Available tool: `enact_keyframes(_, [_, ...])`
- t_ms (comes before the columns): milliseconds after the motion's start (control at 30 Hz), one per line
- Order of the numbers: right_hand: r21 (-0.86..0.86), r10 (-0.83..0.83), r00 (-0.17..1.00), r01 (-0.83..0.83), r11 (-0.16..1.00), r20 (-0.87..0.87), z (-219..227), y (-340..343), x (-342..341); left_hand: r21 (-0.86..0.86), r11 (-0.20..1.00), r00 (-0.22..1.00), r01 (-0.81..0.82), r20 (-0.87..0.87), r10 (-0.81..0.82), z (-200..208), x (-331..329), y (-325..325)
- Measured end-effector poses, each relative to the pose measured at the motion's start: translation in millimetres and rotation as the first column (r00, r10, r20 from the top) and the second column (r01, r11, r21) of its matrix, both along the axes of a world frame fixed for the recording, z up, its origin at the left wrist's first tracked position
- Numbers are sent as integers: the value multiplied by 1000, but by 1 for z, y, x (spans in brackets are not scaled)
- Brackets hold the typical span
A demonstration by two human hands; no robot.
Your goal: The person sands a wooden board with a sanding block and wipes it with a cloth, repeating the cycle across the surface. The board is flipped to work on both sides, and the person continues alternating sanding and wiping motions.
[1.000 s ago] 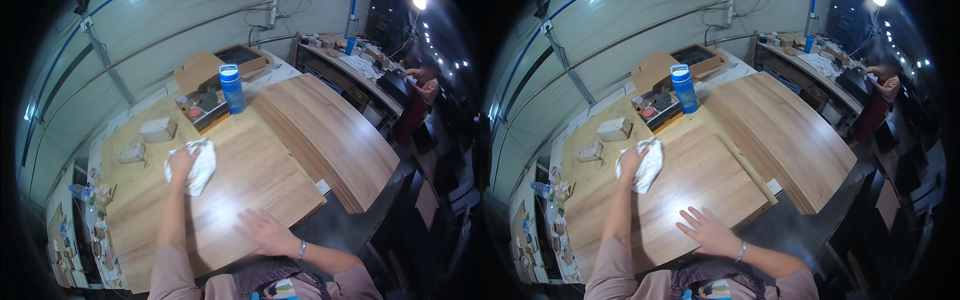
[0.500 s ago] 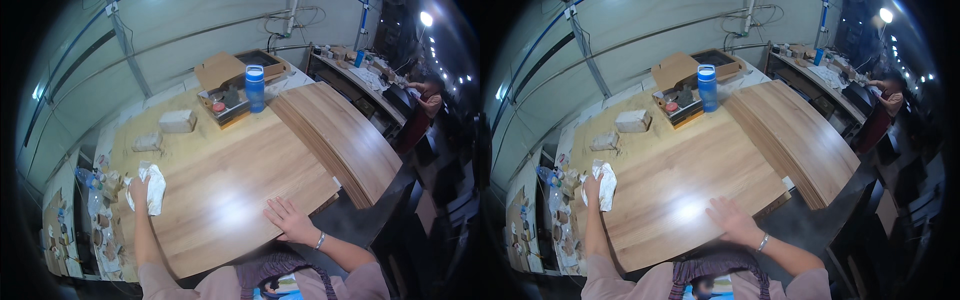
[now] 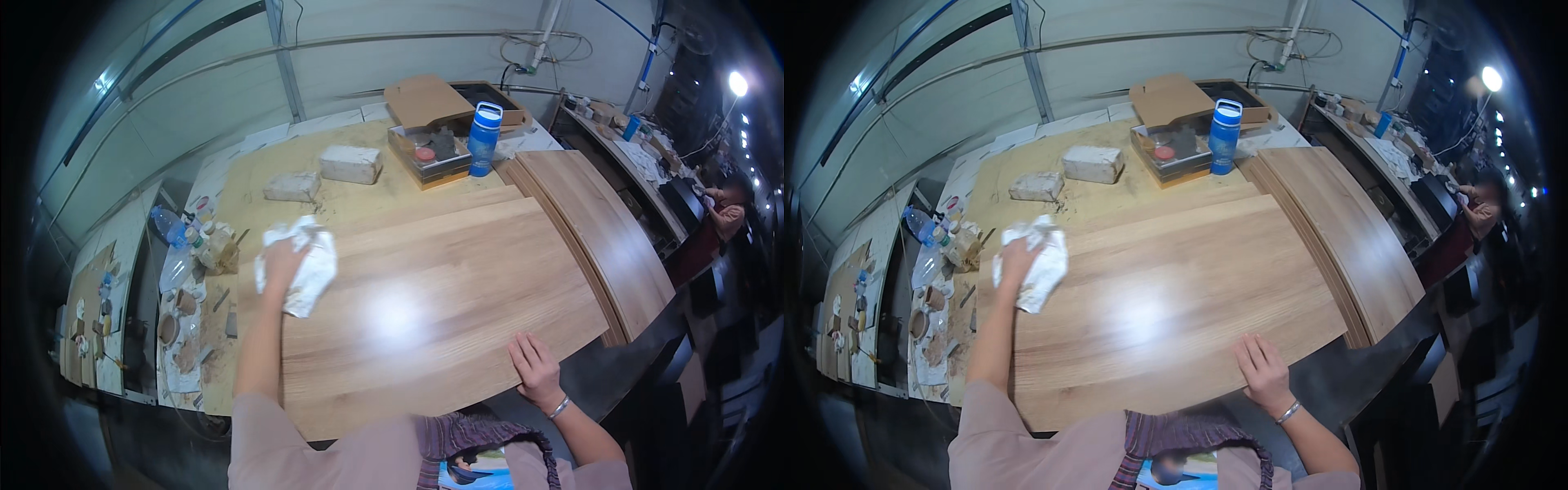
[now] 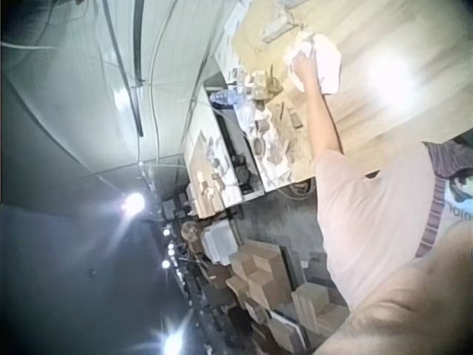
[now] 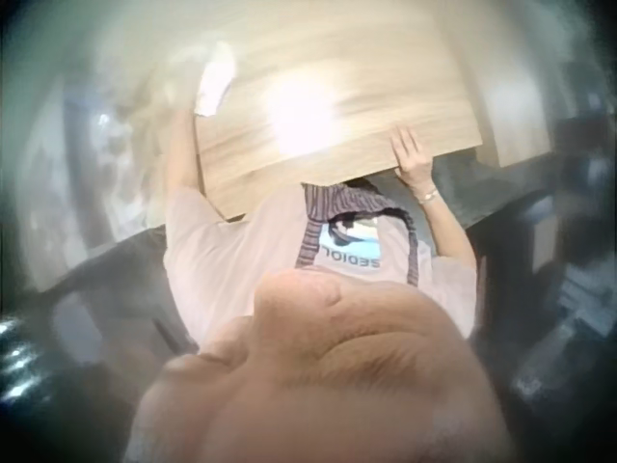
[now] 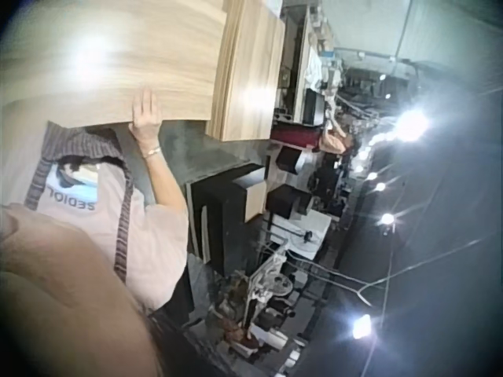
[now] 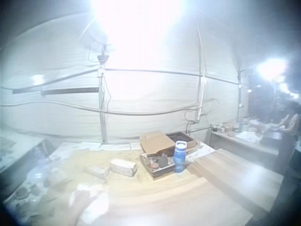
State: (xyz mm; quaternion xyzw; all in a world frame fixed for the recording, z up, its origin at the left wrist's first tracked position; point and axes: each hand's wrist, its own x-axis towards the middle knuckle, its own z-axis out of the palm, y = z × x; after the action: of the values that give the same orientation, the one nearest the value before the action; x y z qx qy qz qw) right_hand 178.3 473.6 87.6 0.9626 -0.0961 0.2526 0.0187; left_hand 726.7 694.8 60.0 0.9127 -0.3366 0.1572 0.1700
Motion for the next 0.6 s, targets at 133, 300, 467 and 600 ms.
enact_keyframes(133, [5,-6,1000,6,1000,19,-6,0,5,-69,918,916,-389,-133,378,-13,94,152])
enact_keyframes(300, [-33,15,999,-16,999,-40,1,0,-3,-242,857,888,-455,-198,415,-26,56,246])
enact_keyframes(467, [-83,93,995,-91,992,22,20,8,-5,-581,676,868,-454,-458,190,-33,32,327])
enact_keyframes(600, [-74,151,982,-144,987,113,100,6,10,-570,659,836,-490,-522,171,-22,10,345])
